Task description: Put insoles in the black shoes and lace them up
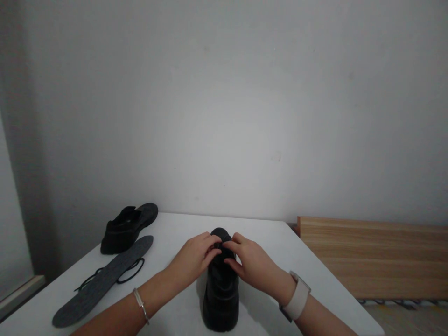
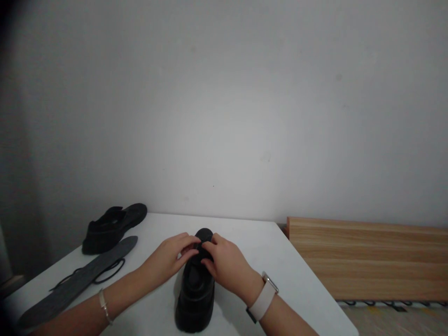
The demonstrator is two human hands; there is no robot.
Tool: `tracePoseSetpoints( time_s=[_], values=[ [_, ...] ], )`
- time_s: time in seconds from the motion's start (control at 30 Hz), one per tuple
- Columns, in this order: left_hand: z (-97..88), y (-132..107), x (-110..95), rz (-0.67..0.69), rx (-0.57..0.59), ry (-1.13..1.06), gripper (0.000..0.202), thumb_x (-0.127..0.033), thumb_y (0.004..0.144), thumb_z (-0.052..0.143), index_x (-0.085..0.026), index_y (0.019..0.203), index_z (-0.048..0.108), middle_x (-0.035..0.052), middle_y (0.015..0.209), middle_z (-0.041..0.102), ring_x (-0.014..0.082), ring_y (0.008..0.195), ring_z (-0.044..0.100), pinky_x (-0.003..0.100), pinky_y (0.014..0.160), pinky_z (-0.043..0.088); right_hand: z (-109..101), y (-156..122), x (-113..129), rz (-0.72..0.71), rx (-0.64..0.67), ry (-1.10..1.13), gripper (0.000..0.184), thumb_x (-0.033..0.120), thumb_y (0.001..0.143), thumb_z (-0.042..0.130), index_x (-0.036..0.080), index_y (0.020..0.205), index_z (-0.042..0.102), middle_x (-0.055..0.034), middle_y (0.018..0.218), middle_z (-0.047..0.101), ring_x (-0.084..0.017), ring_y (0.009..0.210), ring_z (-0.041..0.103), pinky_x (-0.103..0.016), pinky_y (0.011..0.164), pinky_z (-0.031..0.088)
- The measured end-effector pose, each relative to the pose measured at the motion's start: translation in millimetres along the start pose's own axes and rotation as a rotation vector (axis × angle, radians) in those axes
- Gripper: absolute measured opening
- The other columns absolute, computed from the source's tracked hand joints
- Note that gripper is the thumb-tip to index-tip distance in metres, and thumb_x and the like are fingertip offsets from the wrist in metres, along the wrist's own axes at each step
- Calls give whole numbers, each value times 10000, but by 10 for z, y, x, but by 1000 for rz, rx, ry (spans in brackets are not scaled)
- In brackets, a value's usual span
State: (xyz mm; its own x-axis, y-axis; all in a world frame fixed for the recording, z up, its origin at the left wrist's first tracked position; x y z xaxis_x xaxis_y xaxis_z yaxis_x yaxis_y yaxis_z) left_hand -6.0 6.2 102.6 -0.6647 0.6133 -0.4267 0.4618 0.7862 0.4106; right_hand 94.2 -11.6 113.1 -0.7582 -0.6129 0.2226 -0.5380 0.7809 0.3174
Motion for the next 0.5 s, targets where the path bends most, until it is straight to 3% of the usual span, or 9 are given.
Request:
tracePoseSetpoints(
  time_s=[0.2,0.33,0.4,0.5],
  values=[
    [98,104,-146,-19,119,237,215,-73,803,514,-148,942,660,108,1082,567,216,910,623,342,842,516,105,147,78,49,60,-247,273,83,862,474,158,1014,688,-117,1026,642,-227,859,662,-315,725,485],
    [146,175,-177,-52,178,355,226,-39,788,480,-136,885,659,135,1083,565,237,906,627,358,826,520,73,179,20,85,5,-276,242,135,901,458,180,930,694,-87,940,651,-210,759,658,-307,646,456],
    [112,193,-213,-43,150,352,237,-34,814,443,-141,872,647,137,1069,573,255,952,609,383,854,506,39,157,-30,100,-38,-223,215,158,903,480,190,887,692,-78,943,644,-212,784,648,-309,655,449],
    [-71,227,-239,-12,-24,191,206,-79,869,401,-160,848,589,121,1015,586,262,985,565,417,890,471,-106,132,-77,84,-191,-9,171,126,884,510,187,876,670,-68,966,626,-197,858,617,-300,725,449]
  ],
)
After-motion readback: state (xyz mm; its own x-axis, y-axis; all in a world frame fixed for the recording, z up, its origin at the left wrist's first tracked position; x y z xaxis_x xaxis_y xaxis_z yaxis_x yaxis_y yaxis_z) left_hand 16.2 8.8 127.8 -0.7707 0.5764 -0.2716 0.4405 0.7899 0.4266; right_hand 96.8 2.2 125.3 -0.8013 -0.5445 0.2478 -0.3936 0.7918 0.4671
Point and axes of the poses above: each hand's wrist, its own y-axis towards the middle knuckle, its own z-axis out of the palm, x = y × z, the point moved 10 cm from there along y, towards the middle knuckle
